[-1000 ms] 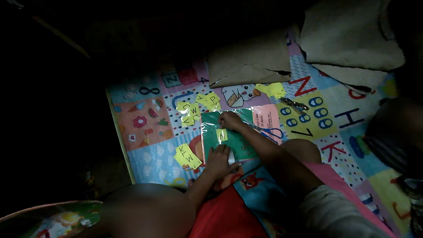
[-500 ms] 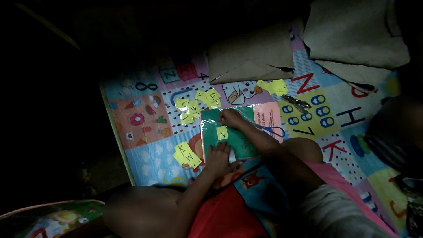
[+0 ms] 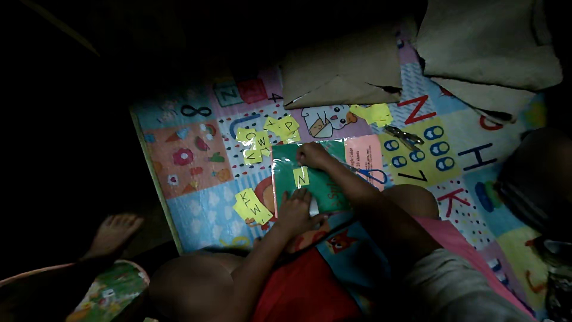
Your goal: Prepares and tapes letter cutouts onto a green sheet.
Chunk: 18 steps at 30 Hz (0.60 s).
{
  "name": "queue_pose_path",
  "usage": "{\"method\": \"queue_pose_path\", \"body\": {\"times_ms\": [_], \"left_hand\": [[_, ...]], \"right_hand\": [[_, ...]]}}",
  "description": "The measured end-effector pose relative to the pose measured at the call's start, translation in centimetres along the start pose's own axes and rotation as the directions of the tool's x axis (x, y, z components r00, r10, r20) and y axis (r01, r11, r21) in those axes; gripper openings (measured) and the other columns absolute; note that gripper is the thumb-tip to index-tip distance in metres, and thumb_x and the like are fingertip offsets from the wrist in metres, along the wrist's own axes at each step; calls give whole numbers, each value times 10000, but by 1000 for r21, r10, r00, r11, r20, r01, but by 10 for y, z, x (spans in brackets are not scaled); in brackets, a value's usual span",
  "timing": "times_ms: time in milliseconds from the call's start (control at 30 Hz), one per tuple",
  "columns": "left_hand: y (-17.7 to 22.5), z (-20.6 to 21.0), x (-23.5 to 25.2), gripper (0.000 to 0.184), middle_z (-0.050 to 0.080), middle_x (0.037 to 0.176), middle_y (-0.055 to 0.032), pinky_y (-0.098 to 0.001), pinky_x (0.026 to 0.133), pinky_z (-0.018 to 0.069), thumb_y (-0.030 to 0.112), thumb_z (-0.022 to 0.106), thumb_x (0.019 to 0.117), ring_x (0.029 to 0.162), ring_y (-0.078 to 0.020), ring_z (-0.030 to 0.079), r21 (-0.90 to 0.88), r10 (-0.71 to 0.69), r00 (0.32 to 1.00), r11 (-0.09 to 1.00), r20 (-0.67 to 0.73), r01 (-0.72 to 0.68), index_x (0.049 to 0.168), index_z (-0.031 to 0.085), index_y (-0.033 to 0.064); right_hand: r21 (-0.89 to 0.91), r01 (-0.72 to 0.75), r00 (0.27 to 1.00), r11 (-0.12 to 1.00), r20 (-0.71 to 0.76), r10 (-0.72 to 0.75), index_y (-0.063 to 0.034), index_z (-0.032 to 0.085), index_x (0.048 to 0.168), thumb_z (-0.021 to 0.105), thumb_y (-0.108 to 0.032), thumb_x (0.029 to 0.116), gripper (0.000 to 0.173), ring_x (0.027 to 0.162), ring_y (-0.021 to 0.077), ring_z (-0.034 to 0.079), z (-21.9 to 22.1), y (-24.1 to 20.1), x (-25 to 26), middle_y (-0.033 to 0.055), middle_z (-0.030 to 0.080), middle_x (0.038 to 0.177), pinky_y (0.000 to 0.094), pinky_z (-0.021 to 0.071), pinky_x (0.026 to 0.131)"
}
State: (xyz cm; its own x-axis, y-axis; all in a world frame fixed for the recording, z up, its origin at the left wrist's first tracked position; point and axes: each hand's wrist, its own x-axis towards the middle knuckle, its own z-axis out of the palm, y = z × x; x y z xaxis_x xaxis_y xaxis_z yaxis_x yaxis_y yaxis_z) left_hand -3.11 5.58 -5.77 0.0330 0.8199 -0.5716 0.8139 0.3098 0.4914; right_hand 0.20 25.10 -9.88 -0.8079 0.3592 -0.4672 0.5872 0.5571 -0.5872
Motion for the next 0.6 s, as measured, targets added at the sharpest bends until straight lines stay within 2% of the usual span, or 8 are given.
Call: {"method": "queue_pose_path", "body": {"times_ms": [267,400,467,533,567,600], "left_hand": [[3,-3,4,781,440,1564,-195,-671,1184,203,595,578,975,1478,-358,379,31,-44,999,999,28,43,1484,487,11],[5,-1,6,779,419,1589,-156,-644,1213,148,619,554,975,1498,-319,351,31,-89,996,996,30,88,1506,480,55],[0,8,7,755,478,1550,-144,-630,1205,208,627,581,957,1462,-307,414,57,-79,996,995,-48,81,1465,539,69],[-1,5,7,781,460,1555,-172,-599,1202,249,633,568,964,1459,-327,410,37,-83,996,996,-14,83,1479,514,48],[2,2,6,783,446,1557,-195,-566,1195,290,611,579,970,1459,-344,405,-6,-86,996,996,4,86,1481,499,23],[4,-1,3,781,420,1566,-222,-549,1201,292,573,596,978,1468,-369,381,-60,-86,996,994,20,87,1489,474,-5]], "right_hand": [[-25,15,1000,1000,-3,-16,21,730,1083,682,-125,971,191,1087,425,656,2,3,2,240,703,1095,638,485,949],[-17,14,1000,1000,-7,-14,28,729,1084,667,-117,977,191,1083,431,657,2,4,1,248,704,1090,637,485,949],[-46,8,1000,999,7,-7,16,726,1109,646,-124,993,199,1109,430,652,3,1,-1,244,702,1121,633,485,962],[-40,11,1000,999,-14,-11,13,719,1136,641,-123,994,212,1147,436,639,4,0,-4,248,694,1161,638,478,978],[-27,22,999,999,-33,-23,17,721,1139,650,-117,985,217,1153,440,636,5,1,-5,252,693,1168,641,474,981],[-23,26,999,999,-43,-27,21,718,1149,645,-121,988,226,1164,447,630,6,1,-7,257,689,1177,644,469,985]]}}
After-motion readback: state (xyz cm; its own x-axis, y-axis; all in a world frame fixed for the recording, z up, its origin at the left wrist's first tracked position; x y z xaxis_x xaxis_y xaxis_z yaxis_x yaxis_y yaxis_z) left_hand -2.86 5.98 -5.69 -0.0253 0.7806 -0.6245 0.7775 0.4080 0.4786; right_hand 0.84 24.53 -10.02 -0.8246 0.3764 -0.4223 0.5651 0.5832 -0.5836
